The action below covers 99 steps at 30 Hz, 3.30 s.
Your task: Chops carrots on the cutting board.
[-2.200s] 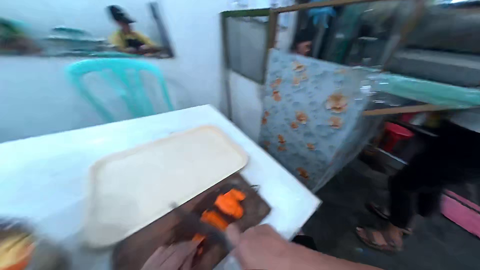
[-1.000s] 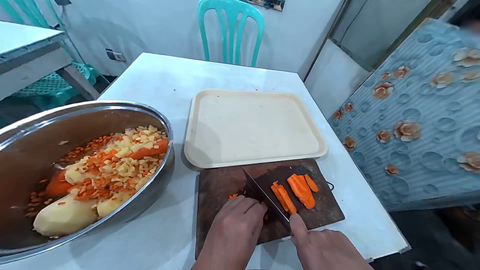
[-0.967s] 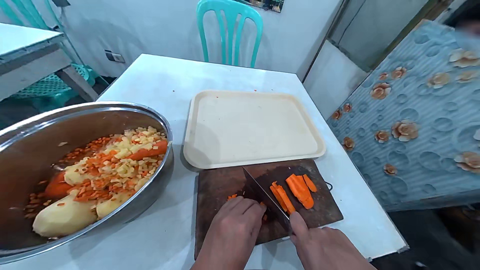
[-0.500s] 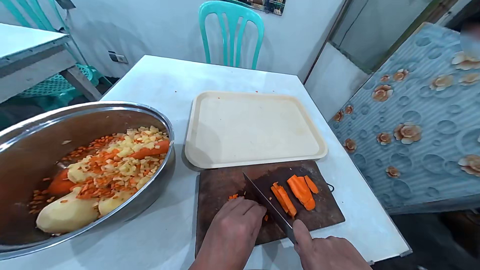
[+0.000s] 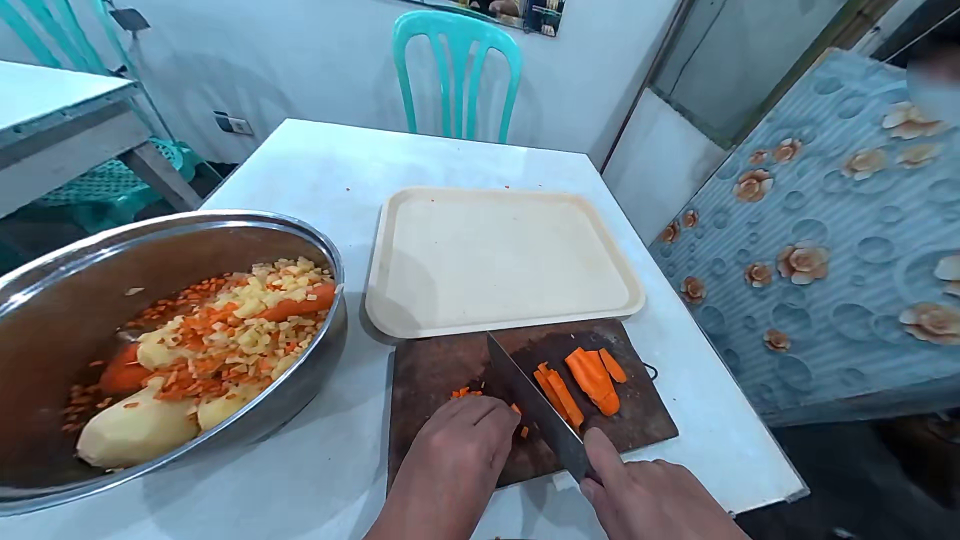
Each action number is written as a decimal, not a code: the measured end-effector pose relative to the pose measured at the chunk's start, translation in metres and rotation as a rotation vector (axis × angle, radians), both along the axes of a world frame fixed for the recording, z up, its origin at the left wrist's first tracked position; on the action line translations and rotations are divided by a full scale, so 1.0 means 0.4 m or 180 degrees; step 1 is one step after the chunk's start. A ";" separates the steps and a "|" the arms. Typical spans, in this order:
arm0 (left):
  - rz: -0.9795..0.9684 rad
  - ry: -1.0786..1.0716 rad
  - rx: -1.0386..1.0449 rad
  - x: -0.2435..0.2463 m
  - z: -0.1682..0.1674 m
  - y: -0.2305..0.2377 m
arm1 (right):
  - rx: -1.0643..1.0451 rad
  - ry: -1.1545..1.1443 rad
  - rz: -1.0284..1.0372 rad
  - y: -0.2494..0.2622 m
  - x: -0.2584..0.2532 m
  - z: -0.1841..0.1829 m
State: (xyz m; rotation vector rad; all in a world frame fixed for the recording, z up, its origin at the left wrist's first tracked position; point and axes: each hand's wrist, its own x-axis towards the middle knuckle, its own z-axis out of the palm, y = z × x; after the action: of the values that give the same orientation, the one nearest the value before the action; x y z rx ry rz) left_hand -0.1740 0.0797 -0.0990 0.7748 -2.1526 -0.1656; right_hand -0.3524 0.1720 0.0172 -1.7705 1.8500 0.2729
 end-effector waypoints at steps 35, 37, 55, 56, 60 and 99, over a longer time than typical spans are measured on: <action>0.0178 0.0125 0.0146 0.004 -0.005 -0.003 | 0.0522 0.0189 -0.0020 -0.056 0.024 0.005; 0.0191 0.0144 0.0175 0.004 -0.005 -0.002 | 0.0299 0.0137 -0.0013 -0.039 0.016 0.009; 0.0108 0.0089 0.0207 0.011 -0.004 -0.004 | 0.0454 -0.0172 0.0008 -0.049 -0.002 -0.011; 0.0105 0.0077 0.0204 0.012 -0.003 -0.004 | 0.0365 -0.0207 0.0005 -0.044 -0.007 -0.011; 0.0089 0.0093 0.0217 0.017 -0.003 -0.002 | 0.0060 -0.0214 0.0043 -0.018 -0.008 -0.008; -0.0803 -0.0562 0.0302 0.010 0.127 -0.056 | -0.3165 0.1256 0.0931 0.031 -0.077 -0.140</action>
State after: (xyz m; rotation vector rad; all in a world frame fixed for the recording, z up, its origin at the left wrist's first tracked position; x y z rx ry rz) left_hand -0.1700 0.0574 -0.0483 0.5862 -2.4219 -0.3437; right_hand -0.3831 0.1845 -0.0387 -2.8234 2.1829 -0.2809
